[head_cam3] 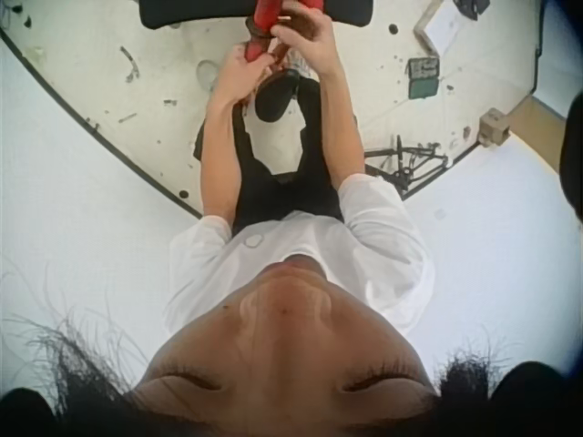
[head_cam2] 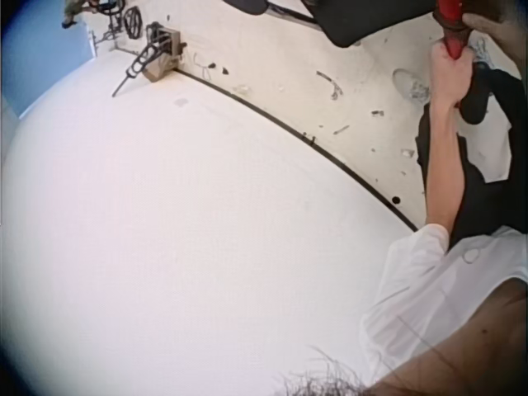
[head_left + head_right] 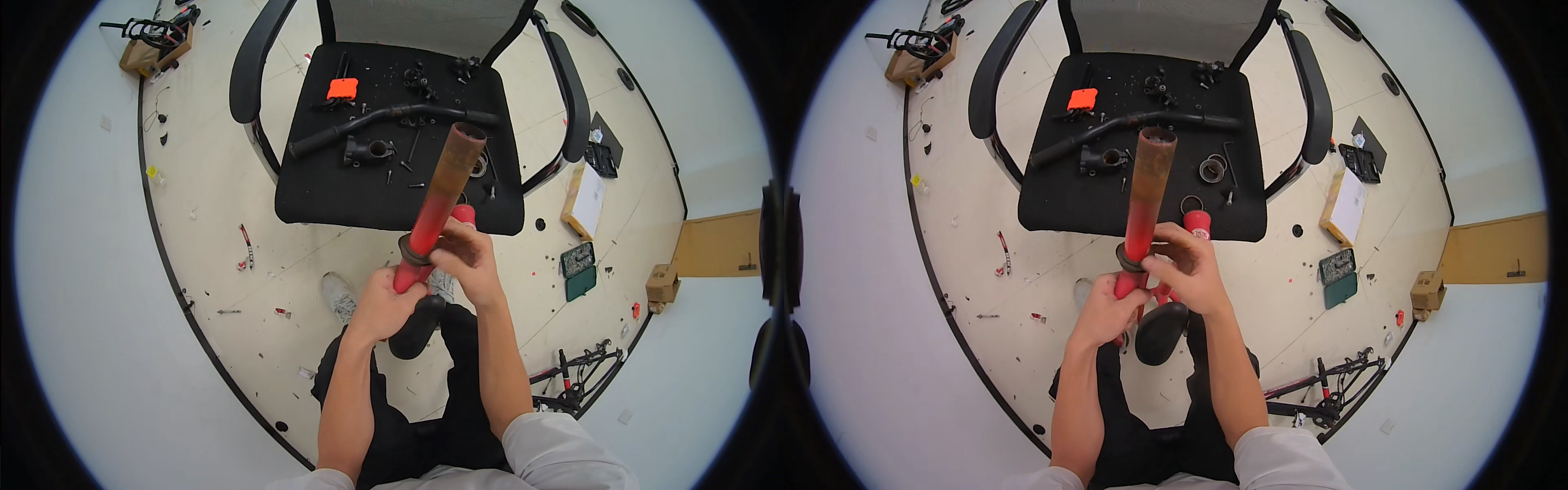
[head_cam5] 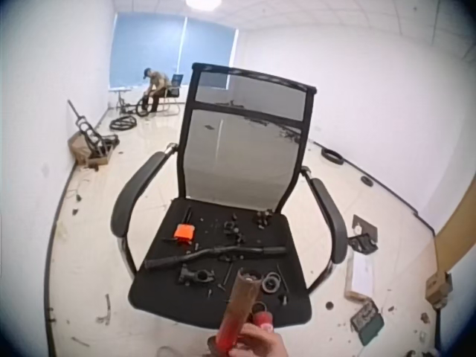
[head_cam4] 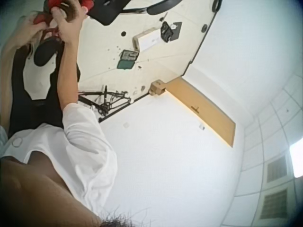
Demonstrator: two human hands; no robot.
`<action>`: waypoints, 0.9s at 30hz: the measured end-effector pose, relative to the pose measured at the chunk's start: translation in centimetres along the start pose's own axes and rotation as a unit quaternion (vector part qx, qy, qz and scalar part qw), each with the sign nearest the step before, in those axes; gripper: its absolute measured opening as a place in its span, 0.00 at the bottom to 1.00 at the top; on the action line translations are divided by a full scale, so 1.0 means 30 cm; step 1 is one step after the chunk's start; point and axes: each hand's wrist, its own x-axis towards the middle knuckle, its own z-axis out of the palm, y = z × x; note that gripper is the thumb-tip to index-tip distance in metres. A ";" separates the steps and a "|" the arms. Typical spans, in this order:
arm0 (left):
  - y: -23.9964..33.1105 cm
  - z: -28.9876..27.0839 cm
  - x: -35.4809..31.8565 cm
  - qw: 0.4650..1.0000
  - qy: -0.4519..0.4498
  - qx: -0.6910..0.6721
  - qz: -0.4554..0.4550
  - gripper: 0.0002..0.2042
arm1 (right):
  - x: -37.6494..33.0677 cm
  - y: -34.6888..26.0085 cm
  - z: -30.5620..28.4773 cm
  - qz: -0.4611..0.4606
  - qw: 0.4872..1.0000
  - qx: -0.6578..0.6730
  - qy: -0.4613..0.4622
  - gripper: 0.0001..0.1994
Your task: The person assembles a red bicycle fork by inserting a metal tube and securing it with a metal ring and a black clamp. They manipulate the components by hand, adjusting the position of the tube and tightening the clamp to hold everything in place.
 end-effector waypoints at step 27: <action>-0.012 0.029 0.004 0.987 0.055 -0.138 0.060 0.10 | 0.035 0.062 0.083 0.002 1.000 -0.004 0.028 0.19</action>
